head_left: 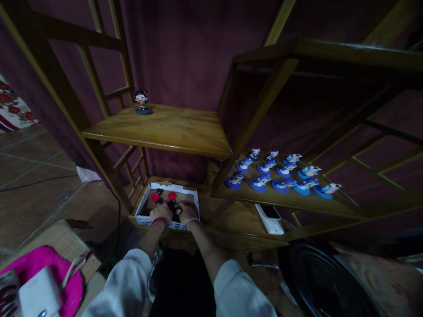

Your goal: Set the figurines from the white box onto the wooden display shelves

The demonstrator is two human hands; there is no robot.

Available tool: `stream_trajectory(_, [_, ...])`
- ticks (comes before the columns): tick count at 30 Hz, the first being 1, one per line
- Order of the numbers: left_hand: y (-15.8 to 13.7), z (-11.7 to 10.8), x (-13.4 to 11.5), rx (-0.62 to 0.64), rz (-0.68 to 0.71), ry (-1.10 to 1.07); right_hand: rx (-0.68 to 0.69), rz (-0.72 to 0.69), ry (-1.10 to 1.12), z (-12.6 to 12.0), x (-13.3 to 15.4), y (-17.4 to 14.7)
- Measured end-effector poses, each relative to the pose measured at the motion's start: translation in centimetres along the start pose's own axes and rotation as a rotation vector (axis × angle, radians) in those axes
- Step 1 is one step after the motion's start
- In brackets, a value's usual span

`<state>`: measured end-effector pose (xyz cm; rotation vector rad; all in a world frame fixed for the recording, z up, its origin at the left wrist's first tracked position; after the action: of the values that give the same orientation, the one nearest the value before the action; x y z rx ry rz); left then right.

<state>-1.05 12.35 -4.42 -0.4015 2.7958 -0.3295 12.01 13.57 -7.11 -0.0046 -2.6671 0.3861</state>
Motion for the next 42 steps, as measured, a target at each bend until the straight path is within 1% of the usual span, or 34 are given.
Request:
stream_trajectory(3, [-0.2, -0.3, -0.2, 0.003, 0.009, -0.009, 0.015, -0.023, 0.003, -0.2, 0.5, -0.2])
stream_trajectory(8, [-0.7, -0.9, -0.6, 0.01, 0.023, -0.025, 0.006, -0.02, -0.001, -1.1, 0.9, -0.9])
stream_trajectory(12, [-0.8, -0.9, -0.6, 0.012, 0.031, -0.038, 0.025, 0.004, -0.007, -1.3, 0.9, -1.4])
stream_trajectory(18, [-0.7, -0.8, -0.5, -0.014, 0.032, -0.073, -0.072, 0.009, 0.053, -1.7, 0.4, -1.2])
stream_trajectory(23, [-0.9, -1.0, -0.4, -0.041, 0.026, -0.095, -0.138, -0.025, 0.1, -1.7, 0.3, -0.8])
stream_trajectory(26, [-1.1, -1.1, -0.6, -0.037, 0.041, -0.094, -0.181, -0.017, 0.109, -2.1, 0.1, -0.8])
stream_trajectory(31, [-1.4, -1.5, -0.9, -0.021, 0.068, -0.077, -0.215, -0.027, 0.17, -2.4, 0.1, -0.8])
stream_trajectory(35, [-1.6, -1.7, -1.1, -0.043, 0.083, -0.051, -0.255, -0.035, 0.22, -2.6, 0.0, -0.6])
stream_trajectory(42, [-1.7, -1.3, -1.0, -0.017, 0.104, -0.013, -0.322, -0.028, 0.344, -3.3, -0.8, -0.7])
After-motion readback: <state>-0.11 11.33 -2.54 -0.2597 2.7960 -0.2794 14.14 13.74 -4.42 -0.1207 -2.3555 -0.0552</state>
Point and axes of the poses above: each hand's wrist, its own y-axis towards the middle knuckle, its own z-axis out of the palm, x = y × z, the point moved 9 cm from there along y, towards the middle knuckle, and after that the axes turned 3 degrees about -x, right-handed, at the moved point
